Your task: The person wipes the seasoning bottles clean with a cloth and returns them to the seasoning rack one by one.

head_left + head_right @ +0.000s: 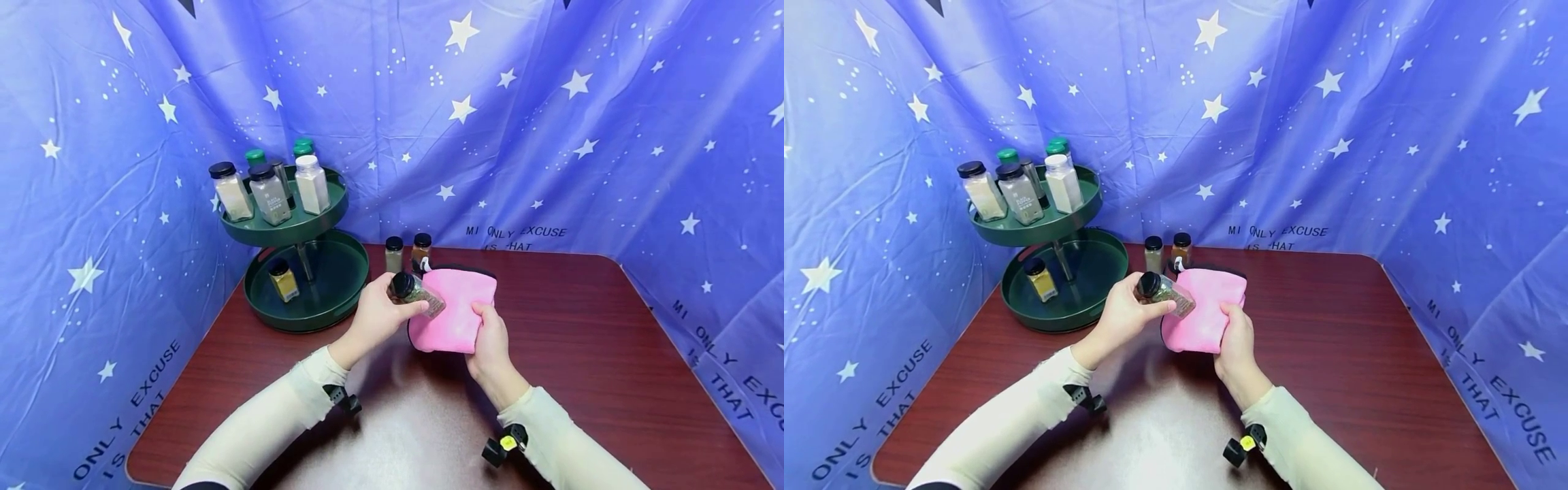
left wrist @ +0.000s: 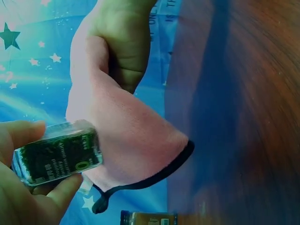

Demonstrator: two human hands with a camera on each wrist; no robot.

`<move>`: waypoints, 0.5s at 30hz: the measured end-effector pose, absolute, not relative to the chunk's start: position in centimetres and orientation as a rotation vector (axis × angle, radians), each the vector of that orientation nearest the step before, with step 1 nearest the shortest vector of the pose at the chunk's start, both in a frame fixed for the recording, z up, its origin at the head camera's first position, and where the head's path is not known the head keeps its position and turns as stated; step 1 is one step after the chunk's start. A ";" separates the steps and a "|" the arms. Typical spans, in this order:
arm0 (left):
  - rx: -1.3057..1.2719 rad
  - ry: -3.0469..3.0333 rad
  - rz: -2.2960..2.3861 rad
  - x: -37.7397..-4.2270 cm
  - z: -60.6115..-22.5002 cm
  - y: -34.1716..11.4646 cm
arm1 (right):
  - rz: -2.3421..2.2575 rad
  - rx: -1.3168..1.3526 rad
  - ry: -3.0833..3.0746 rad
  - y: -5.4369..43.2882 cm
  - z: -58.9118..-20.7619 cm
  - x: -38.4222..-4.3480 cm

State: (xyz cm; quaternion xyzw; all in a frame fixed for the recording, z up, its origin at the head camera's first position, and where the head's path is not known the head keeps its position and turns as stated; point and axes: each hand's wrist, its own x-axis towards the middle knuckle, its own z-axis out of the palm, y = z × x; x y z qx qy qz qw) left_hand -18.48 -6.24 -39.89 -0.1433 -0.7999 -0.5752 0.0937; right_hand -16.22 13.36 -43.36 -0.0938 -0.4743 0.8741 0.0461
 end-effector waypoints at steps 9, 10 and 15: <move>-0.432 -2.358 -1.748 -18.1 -39.6 -5.6 | 2.768 -0.243 -1.376 12.3 -43.9 -16.2; -0.431 -2.349 -1.759 -18.0 -39.6 -5.5 | 2.780 -0.245 -1.389 12.2 -43.9 -16.1; -0.430 -2.317 -1.798 -18.3 -39.9 -5.6 | 2.798 -0.211 -1.457 12.2 -43.9 -15.7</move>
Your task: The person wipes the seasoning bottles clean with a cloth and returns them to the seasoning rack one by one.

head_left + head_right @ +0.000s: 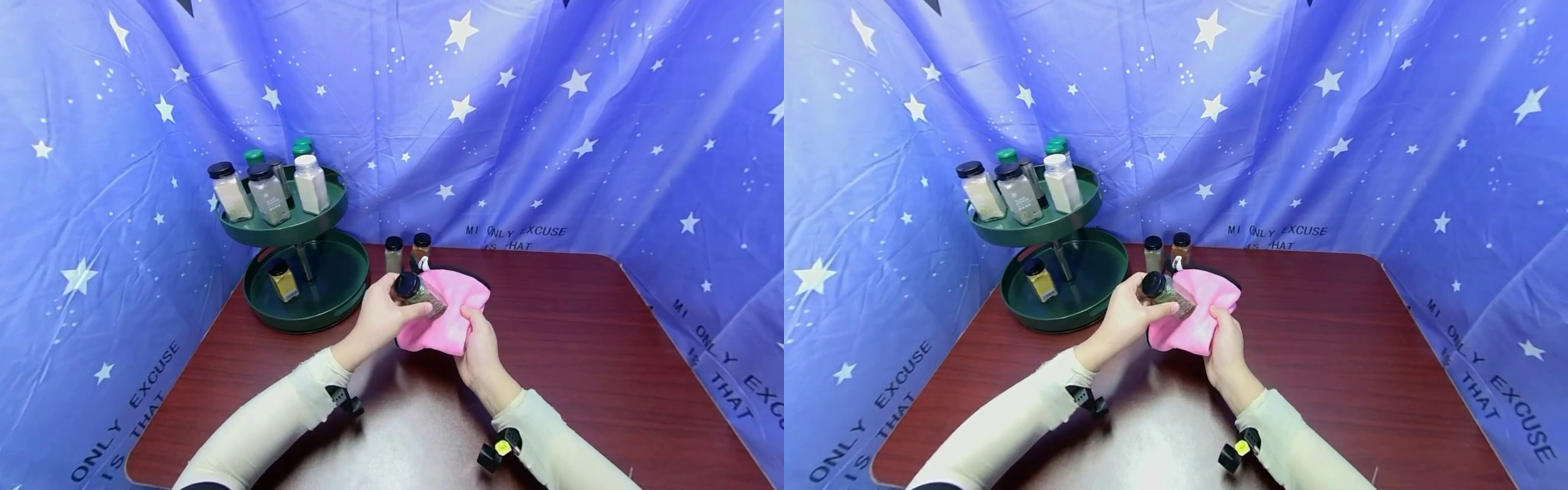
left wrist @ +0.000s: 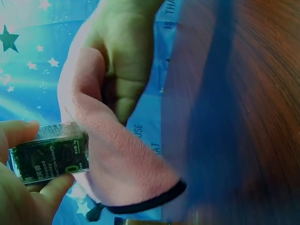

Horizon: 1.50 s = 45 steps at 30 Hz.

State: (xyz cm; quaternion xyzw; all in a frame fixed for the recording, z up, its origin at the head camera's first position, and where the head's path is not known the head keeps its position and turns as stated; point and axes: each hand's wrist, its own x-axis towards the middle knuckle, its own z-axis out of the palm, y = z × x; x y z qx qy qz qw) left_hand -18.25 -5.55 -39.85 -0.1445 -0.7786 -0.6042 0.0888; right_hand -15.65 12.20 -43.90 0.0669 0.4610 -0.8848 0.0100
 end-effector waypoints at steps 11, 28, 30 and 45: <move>-0.358 -2.336 -1.755 -18.9 -39.5 -6.1 | -2.725 0.228 1.495 13.5 -43.4 -15.9; -0.324 -2.435 -1.680 -20.1 -40.1 -8.6 | -2.657 0.202 1.549 15.0 -43.3 -16.1; -0.334 -2.436 -1.654 -20.2 -40.0 -9.0 | -2.650 0.195 1.554 15.1 -43.3 -16.0; -0.221 -2.512 -1.491 -21.1 -39.3 -12.7 | -2.618 0.203 1.578 14.9 -43.8 -15.4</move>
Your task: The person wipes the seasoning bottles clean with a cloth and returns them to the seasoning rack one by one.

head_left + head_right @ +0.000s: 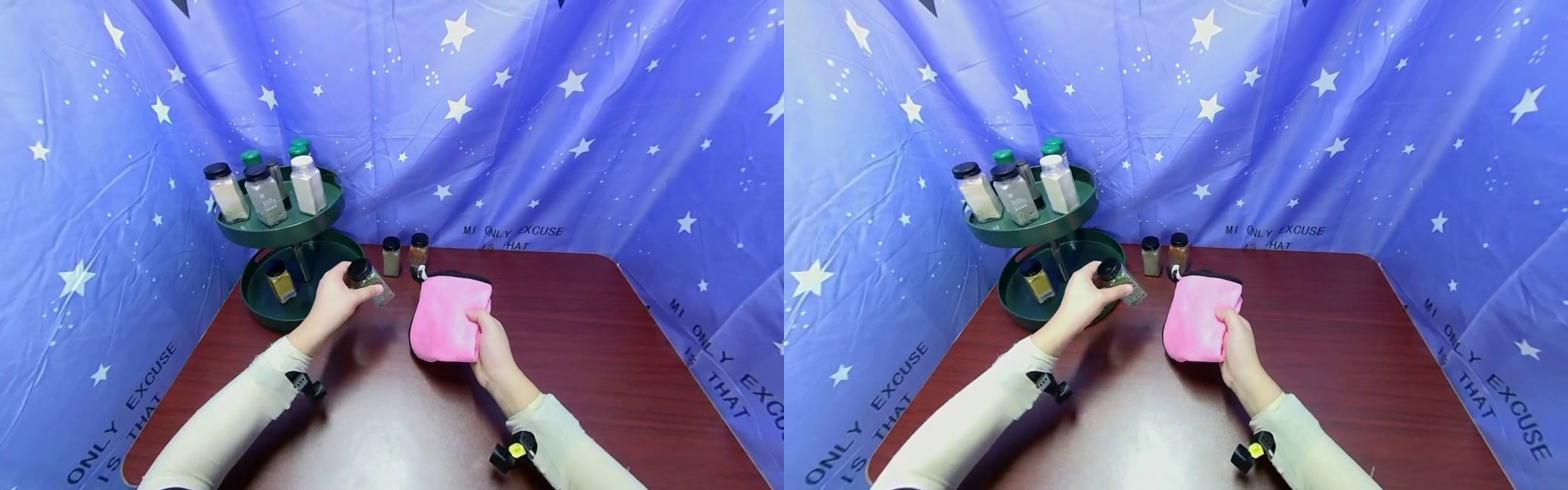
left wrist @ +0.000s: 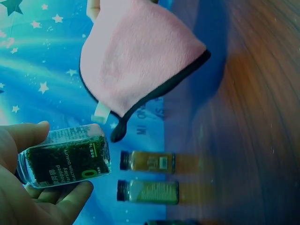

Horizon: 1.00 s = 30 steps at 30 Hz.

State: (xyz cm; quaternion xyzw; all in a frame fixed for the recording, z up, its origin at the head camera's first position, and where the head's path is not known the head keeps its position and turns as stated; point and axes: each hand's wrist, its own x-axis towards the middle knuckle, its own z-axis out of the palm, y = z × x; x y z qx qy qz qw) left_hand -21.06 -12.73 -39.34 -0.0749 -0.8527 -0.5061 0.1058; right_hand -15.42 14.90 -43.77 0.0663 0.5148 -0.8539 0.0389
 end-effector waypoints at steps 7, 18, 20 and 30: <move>-0.158 -2.542 -1.426 -21.2 -38.9 -14.6 | -2.626 0.191 1.595 15.1 -43.9 -15.5; -0.017 -2.547 -1.300 -21.6 -39.7 -18.3 | -2.639 0.193 1.580 15.2 -44.0 -15.4; 0.022 -2.550 -1.301 -21.6 -40.1 -18.8 | -2.638 0.193 1.588 15.2 -44.0 -15.4; 0.129 -2.612 -1.206 -22.3 -41.1 -21.2 | -2.646 0.193 1.586 15.3 -44.1 -15.5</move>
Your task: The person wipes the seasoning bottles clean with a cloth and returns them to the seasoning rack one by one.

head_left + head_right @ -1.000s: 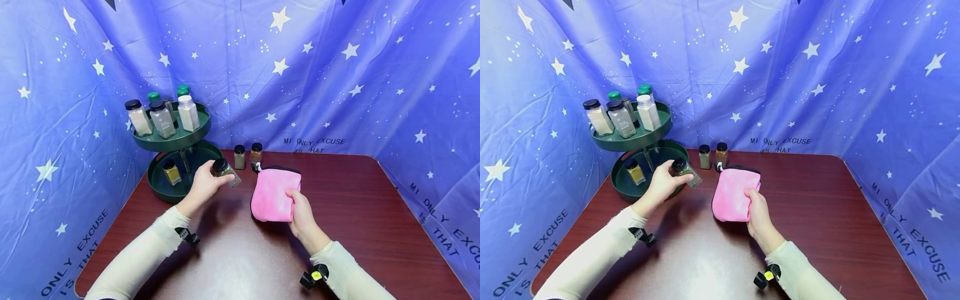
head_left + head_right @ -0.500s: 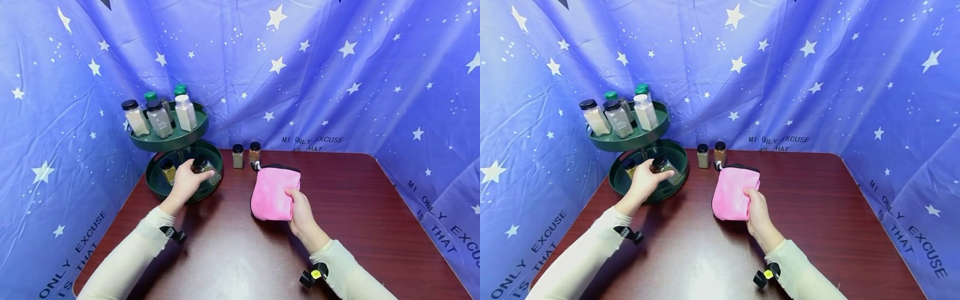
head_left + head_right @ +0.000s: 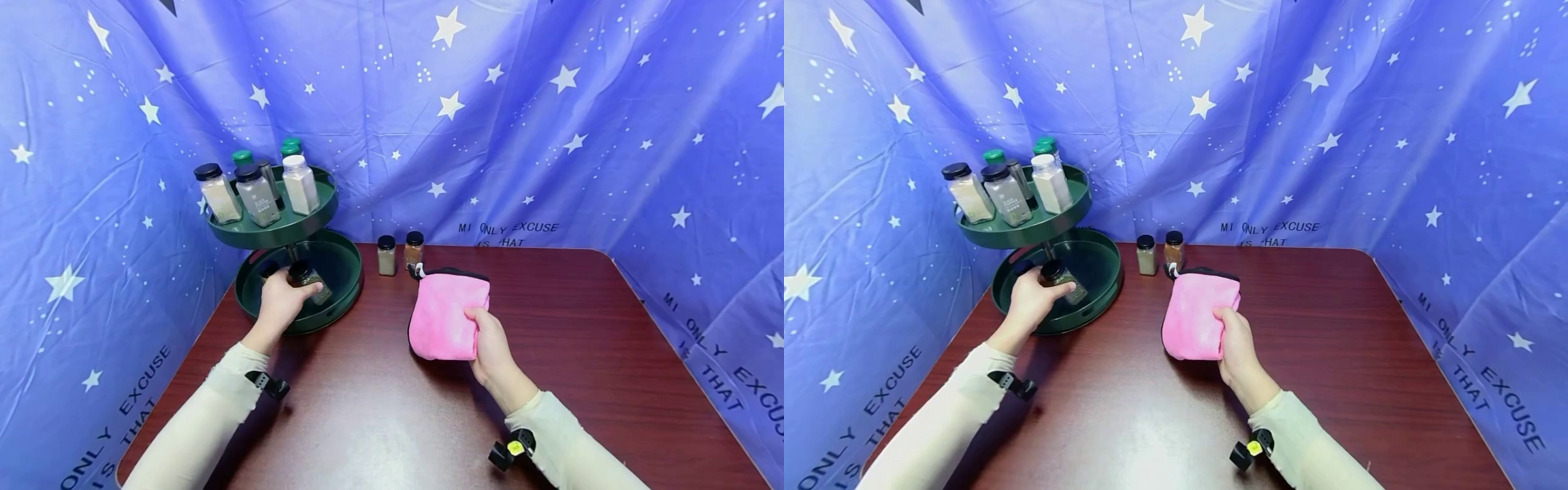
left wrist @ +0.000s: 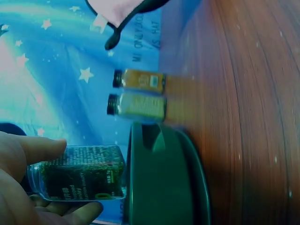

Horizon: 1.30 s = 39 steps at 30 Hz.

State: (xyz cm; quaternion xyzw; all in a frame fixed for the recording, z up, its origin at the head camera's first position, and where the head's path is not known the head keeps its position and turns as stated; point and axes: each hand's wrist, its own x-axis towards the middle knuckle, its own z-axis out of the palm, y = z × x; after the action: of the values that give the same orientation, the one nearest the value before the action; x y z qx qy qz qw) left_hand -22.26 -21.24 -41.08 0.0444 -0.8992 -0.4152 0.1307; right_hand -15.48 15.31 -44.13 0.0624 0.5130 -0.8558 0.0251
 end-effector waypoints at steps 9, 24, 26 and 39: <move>0.105 -2.664 -1.132 -22.7 -41.9 -22.9 | -2.640 0.198 1.606 15.2 -44.1 -15.4; 0.115 -2.783 -1.072 -23.1 -42.8 -24.7 | -2.637 0.213 1.613 15.3 -44.2 -15.3; 0.114 -2.779 -1.080 -23.2 -42.8 -24.8 | -2.640 0.215 1.606 15.3 -44.2 -15.3; 0.116 -2.772 -1.099 -23.1 -42.9 -25.2 | -2.633 0.222 1.611 15.2 -44.2 -15.3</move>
State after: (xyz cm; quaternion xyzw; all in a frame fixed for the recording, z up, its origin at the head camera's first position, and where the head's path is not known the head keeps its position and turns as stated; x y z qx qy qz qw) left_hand -23.12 -25.21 -42.86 0.0387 -0.9261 -0.3670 0.0786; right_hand -15.32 15.23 -44.19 0.0718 0.5205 -0.8505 0.0231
